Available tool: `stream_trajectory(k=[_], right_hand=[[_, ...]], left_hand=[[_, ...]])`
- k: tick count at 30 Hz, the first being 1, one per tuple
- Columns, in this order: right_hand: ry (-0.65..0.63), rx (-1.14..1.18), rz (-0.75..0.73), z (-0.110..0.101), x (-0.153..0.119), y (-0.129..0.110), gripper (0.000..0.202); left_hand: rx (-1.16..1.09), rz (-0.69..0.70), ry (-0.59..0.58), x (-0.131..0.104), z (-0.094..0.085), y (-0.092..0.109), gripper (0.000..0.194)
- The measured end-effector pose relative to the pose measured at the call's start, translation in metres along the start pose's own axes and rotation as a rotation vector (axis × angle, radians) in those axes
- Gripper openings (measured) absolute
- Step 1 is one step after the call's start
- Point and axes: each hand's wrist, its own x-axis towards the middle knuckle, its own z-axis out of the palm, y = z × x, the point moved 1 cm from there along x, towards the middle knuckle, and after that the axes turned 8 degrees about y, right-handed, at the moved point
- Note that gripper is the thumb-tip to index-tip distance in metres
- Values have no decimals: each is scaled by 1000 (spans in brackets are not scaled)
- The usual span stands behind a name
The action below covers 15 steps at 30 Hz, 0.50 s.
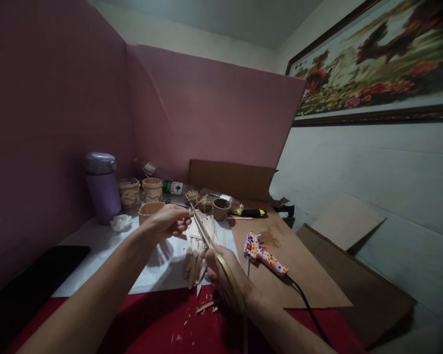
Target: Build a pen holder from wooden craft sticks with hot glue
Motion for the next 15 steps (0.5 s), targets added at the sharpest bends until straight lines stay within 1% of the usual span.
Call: stream_trajectory(k=[4,8,11,15], right_hand=[[-17,5,-2,-2,0,-1,81],[40,-4,-2,-2,-3,-1,75],[48,-2,-11,-2,-6,0,71],[45,-4,2,-2,-5,4,72]], left_hand=[[-39,-44,5,-3,3,0,22],[-29,-46,21,-5,6,0,22],[-25,-52,12,-4,6,0,21],[-31,-28,-14,-1,4,-2,20]])
